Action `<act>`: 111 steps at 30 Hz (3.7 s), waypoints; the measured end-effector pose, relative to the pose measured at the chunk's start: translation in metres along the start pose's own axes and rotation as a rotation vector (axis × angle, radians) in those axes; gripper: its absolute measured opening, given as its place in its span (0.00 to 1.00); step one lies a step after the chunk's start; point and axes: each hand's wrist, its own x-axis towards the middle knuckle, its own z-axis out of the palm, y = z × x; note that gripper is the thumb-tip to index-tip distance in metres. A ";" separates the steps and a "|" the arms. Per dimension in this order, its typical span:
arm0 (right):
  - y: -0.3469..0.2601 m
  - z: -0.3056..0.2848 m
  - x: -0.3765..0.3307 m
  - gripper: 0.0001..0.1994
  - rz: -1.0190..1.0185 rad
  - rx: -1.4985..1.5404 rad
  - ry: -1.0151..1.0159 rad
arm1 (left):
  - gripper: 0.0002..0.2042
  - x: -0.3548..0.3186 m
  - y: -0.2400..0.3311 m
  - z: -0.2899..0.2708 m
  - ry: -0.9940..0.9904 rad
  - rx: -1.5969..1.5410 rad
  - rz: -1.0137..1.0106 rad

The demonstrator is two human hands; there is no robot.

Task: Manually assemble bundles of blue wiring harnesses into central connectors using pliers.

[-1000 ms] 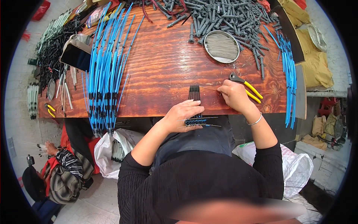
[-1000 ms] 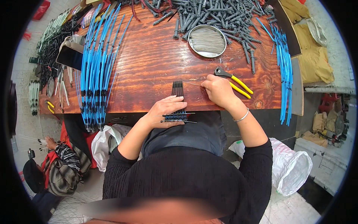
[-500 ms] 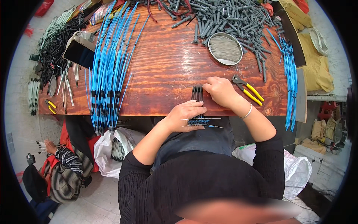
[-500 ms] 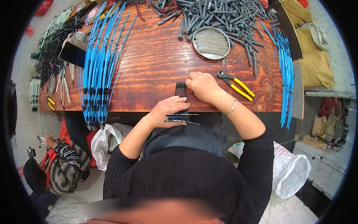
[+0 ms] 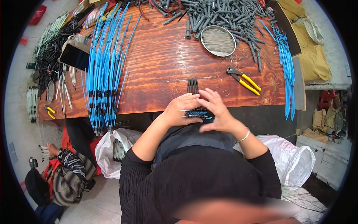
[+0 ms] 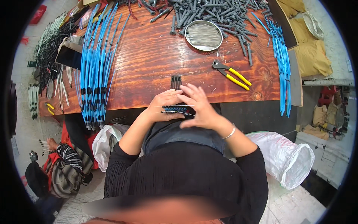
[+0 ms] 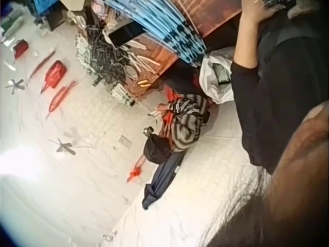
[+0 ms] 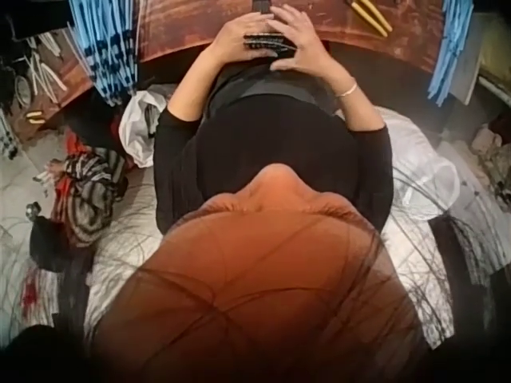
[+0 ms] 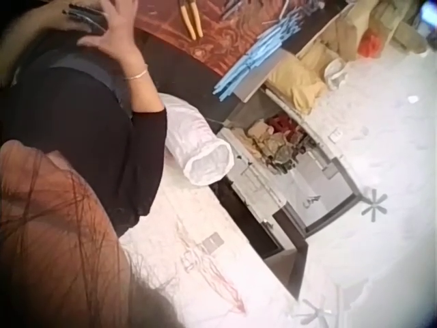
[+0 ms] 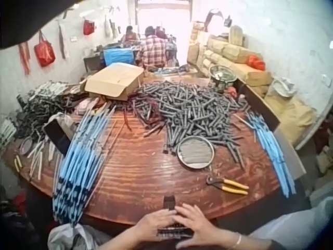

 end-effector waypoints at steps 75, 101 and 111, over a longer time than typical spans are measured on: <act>0.006 0.011 -0.002 0.06 0.385 1.239 0.169 | 0.08 0.252 -0.111 -0.120 0.600 -0.811 -0.516; -0.058 0.057 0.044 0.06 0.274 1.001 -0.081 | 0.14 -0.053 0.054 -0.098 0.589 -1.375 -0.408; -0.062 0.058 0.046 0.06 0.246 0.990 -0.071 | 0.16 -0.053 0.057 -0.090 0.688 -1.126 -0.346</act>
